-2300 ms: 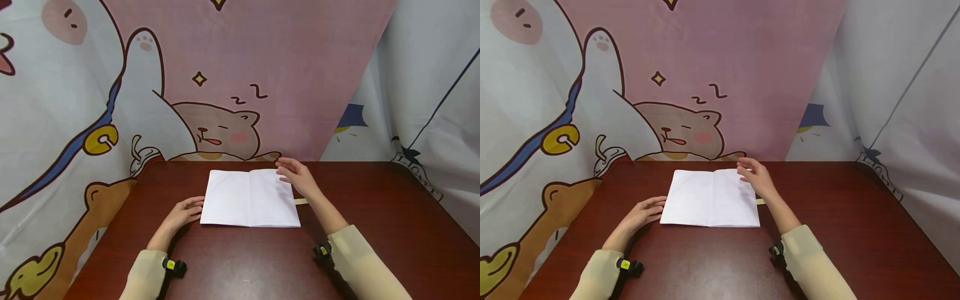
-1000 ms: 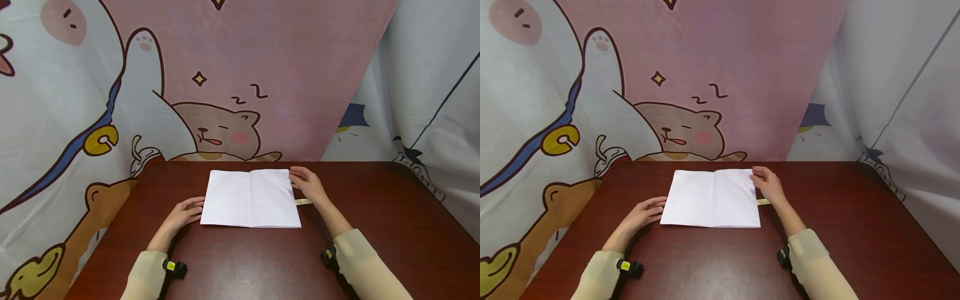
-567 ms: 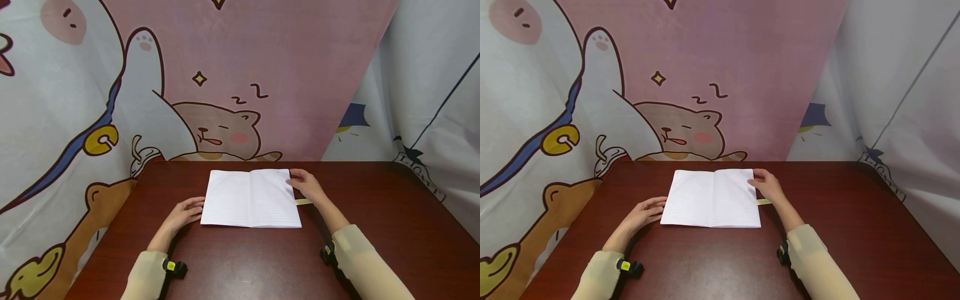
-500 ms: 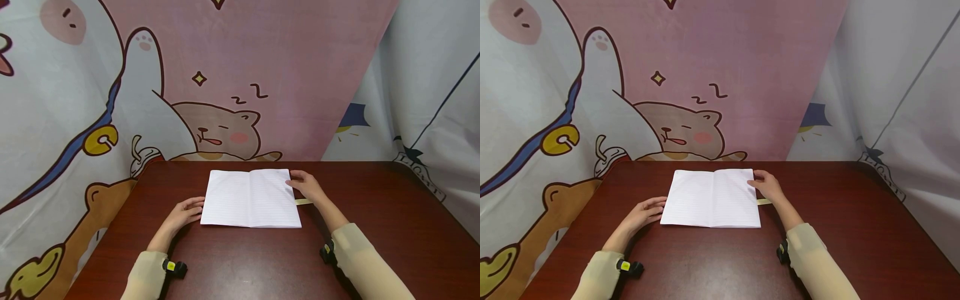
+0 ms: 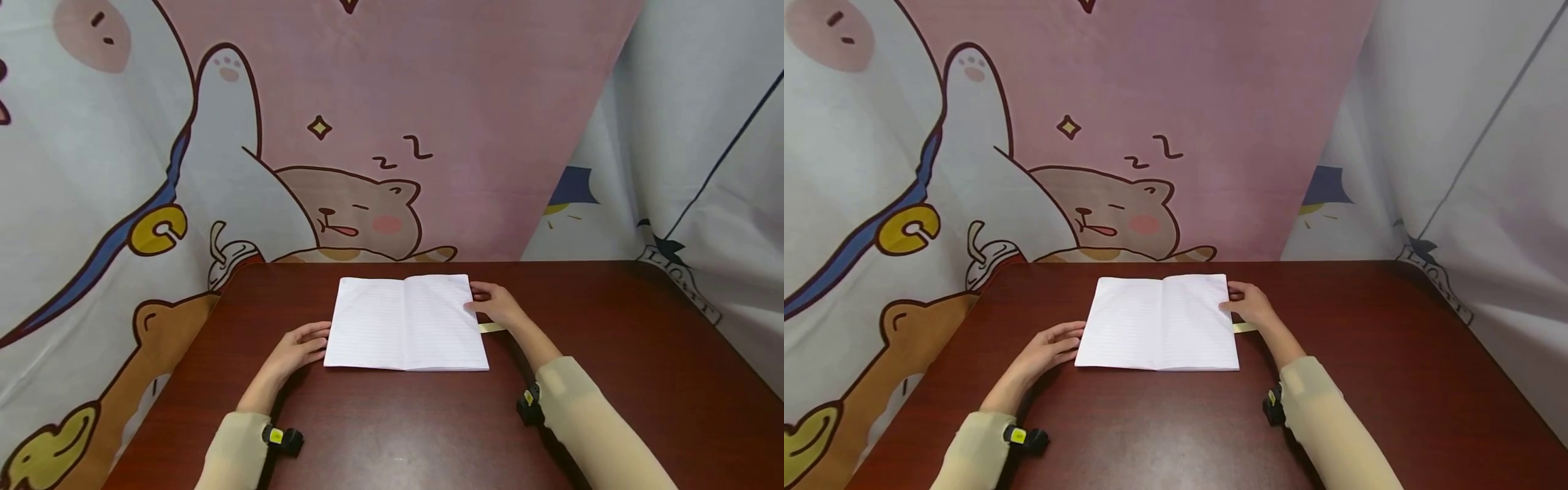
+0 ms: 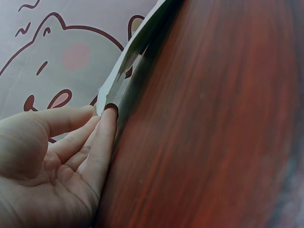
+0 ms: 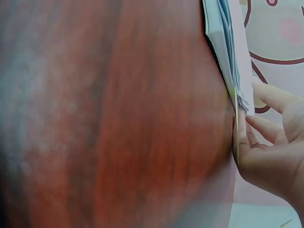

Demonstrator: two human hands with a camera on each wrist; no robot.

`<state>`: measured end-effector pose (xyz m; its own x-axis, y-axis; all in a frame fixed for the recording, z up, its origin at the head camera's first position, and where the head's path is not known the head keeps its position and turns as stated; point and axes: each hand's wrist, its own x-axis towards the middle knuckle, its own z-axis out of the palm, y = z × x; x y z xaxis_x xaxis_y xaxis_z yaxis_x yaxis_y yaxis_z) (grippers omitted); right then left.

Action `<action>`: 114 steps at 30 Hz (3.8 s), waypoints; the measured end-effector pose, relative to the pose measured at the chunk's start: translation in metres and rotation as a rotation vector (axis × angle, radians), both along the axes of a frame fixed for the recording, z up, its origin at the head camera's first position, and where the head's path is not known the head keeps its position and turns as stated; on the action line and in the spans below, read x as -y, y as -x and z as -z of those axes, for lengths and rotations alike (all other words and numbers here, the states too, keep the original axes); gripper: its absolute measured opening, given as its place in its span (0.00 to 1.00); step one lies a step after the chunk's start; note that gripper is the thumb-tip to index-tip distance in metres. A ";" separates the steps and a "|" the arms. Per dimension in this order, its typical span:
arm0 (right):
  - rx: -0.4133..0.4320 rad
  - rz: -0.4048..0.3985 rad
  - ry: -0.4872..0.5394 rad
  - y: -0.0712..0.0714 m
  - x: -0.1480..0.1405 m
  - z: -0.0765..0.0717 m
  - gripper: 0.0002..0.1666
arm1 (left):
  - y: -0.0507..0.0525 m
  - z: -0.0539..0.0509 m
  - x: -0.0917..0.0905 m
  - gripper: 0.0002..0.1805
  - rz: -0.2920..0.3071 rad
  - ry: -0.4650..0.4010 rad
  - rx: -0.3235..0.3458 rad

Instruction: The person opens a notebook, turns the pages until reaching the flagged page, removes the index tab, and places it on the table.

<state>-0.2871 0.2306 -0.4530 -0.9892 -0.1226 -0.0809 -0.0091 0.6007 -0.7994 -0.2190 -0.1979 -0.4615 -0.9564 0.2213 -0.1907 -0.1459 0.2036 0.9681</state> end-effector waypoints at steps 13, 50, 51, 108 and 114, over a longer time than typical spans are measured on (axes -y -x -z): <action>-0.027 -0.003 0.021 -0.001 0.000 0.003 0.41 | -0.001 -0.002 0.000 0.26 -0.004 0.014 0.001; -0.063 0.366 0.066 0.003 0.016 -0.001 0.16 | 0.001 0.001 -0.001 0.25 -0.022 0.018 -0.002; -0.065 0.365 0.072 0.003 0.016 -0.002 0.16 | 0.001 0.001 -0.001 0.25 -0.027 0.021 -0.002; -0.172 0.038 0.169 -0.003 0.033 -0.001 0.15 | 0.001 0.002 -0.001 0.25 -0.024 0.022 -0.010; -0.164 0.008 0.184 -0.005 0.036 -0.003 0.16 | 0.000 0.001 -0.002 0.25 -0.026 0.030 -0.013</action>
<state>-0.2820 0.1943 -0.4503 -0.9883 -0.1126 0.1034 -0.1432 0.4457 -0.8837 -0.2187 -0.1959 -0.4627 -0.9643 0.1906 -0.1840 -0.1387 0.2285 0.9636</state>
